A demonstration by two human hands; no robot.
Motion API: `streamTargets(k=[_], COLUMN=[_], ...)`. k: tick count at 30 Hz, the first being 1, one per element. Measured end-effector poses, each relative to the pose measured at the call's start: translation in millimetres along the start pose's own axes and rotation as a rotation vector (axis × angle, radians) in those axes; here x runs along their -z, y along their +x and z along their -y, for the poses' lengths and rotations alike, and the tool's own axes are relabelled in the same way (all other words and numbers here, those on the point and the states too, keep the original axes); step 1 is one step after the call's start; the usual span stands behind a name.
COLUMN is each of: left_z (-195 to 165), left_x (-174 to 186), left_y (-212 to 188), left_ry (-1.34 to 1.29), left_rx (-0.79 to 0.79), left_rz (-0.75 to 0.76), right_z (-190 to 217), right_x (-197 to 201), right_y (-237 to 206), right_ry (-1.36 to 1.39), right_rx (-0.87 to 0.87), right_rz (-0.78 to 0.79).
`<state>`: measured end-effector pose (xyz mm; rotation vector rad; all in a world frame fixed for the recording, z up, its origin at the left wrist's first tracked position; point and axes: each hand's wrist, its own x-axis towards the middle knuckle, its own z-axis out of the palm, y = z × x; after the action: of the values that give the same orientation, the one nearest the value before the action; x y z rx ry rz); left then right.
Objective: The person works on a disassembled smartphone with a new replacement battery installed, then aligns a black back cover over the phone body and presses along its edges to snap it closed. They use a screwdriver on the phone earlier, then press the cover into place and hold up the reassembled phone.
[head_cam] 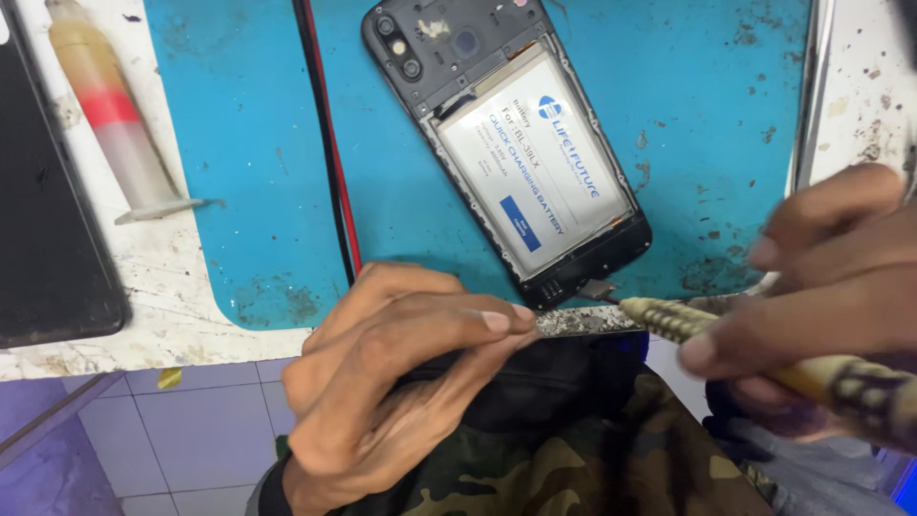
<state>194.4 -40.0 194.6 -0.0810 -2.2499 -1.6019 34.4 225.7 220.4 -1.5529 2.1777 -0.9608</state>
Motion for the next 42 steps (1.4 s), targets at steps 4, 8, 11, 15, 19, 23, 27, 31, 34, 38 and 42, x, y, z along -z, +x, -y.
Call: streamTargets(k=[4,8,11,15,19,23,27,31,34,38,42], left_z=[3,6,8,12,12,11,14,14,14,15,15], left_x=[0,-1,1,1,1,5,8,9,9,9,9], left_y=[2,7,4,2,3,1,-2,-4,-4,-3,-2], left_ry=[0.037,0.095,0.094,0.066,0.026,-0.003,-0.031,-0.048,-0.052,-0.041,-0.010], left_rx=[-0.017,-0.096,-0.098,-0.106,-0.079,-0.047,-0.045,-0.021,-0.013,-0.005,-0.010], left_rz=[0.009,0.045,0.048,0.011,-0.002,0.031,0.036,0.033,0.038,0.036,0.033], right_z=[-22,-37,-30,-17,-13,-15,-16,-17,-18,-18,-12], right_x=[-11,-22,-28,-37,-45,-54,-60,-59,-58,-57,-57], right_y=[-24,-66,-81,-81,-87,-104,-109,-102,-98,-97,-80], right_ry=[-0.093,-0.019,0.106,0.665,1.517,1.888,1.997,1.994,1.809,1.997,1.625], right_rx=[0.225,0.141,0.010,-0.331,-0.762,-0.979,-1.101,-1.214,-1.273,-1.262,-1.419], right_rz=[-0.105,-0.112,-0.074,-0.043,0.033,0.072,0.078,0.096,0.041,0.156,0.375])
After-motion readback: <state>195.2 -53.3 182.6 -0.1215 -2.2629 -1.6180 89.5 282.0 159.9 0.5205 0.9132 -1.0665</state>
